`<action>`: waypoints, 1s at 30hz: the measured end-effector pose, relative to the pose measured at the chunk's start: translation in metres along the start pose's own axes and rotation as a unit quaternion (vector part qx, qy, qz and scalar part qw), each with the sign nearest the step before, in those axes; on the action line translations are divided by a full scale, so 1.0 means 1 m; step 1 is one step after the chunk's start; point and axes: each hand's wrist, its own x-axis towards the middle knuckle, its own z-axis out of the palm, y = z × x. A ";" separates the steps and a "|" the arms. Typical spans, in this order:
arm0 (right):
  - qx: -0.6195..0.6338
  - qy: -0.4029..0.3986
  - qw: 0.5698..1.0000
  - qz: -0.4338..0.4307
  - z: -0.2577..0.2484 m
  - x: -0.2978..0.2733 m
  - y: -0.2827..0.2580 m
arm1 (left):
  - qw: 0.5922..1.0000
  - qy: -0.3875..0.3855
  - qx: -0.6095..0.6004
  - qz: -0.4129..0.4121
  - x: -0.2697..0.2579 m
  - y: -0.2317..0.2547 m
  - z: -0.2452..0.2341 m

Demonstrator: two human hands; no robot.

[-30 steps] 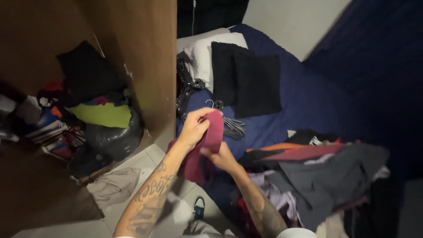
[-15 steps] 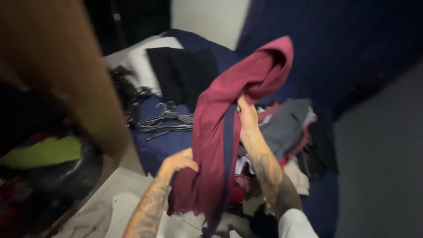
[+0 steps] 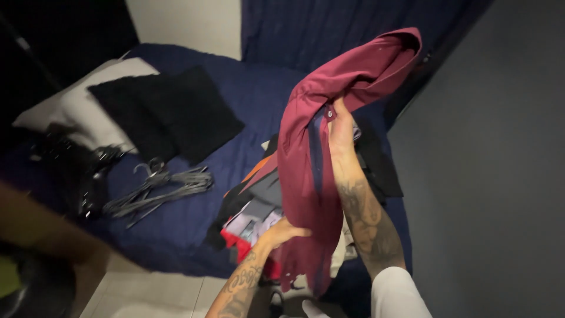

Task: Removing multiple items of clothing from hangers in a closet and laying them out on a bed.

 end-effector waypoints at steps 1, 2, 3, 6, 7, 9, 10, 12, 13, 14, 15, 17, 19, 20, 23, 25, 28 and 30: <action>0.000 0.003 1.000 -0.004 -0.004 0.007 -0.011 | 1.000 -0.004 0.002 -0.002 0.014 -0.008 -0.007; -0.025 0.016 0.998 -0.046 -0.008 0.014 -0.021 | 0.995 0.038 -0.083 -0.038 0.027 -0.016 -0.014; -0.051 0.027 0.995 -0.087 -0.012 0.023 -0.030 | 0.980 0.081 -0.166 -0.070 0.043 -0.023 -0.024; 0.003 0.161 0.983 -0.085 -0.040 0.066 -0.064 | 0.976 0.124 -0.143 -0.105 0.034 0.046 -0.028; 0.003 0.163 0.983 -0.085 -0.072 0.086 -0.074 | 0.976 0.123 -0.142 -0.107 0.030 0.067 -0.034; -0.023 0.243 0.963 -0.113 -0.138 0.124 -0.094 | 0.984 0.094 -0.072 -0.136 0.023 0.108 -0.046; -0.021 0.246 0.962 -0.113 -0.156 0.133 -0.095 | 0.983 0.094 -0.071 -0.139 0.029 0.112 -0.055; -0.047 0.285 0.950 -0.114 -0.186 0.146 -0.098 | 0.986 0.028 0.030 -0.164 0.035 0.120 -0.070; -0.046 0.288 0.950 -0.114 -0.204 0.153 -0.098 | 0.985 0.028 0.030 -0.167 0.042 0.121 -0.079; -0.066 0.302 0.945 -0.106 -0.222 0.158 -0.097 | 0.982 0.014 0.063 -0.177 0.048 0.122 -0.088; -0.086 0.316 0.940 -0.097 -0.239 0.162 -0.096 | 0.978 0.001 0.095 -0.185 0.052 0.121 -0.097; -0.086 0.360 0.924 -0.095 -0.253 0.176 -0.100 | 0.966 -0.061 0.119 -0.221 0.050 0.136 -0.097; -0.085 0.403 0.907 -0.090 -0.268 0.189 -0.102 | 0.948 -0.121 0.141 -0.256 0.051 0.130 -0.100; -0.116 0.415 0.899 -0.074 -0.275 0.194 -0.103 | 0.946 -0.140 0.113 -0.269 0.052 0.117 -0.104; -0.147 0.436 0.886 -0.052 -0.290 0.206 -0.105 | 0.937 -0.102 0.093 -0.322 0.058 0.093 -0.121; -0.148 0.446 0.881 -0.045 -0.303 0.214 -0.103 | 0.926 -0.044 0.100 -0.361 0.060 0.098 -0.126; -0.112 0.449 0.886 -0.045 -0.346 0.230 -0.095 | 0.931 -0.026 0.040 -0.361 0.067 0.121 -0.123; -0.155 0.375 0.914 -0.003 -0.399 0.237 -0.086 | 0.896 0.019 0.357 -0.263 0.076 0.124 -0.115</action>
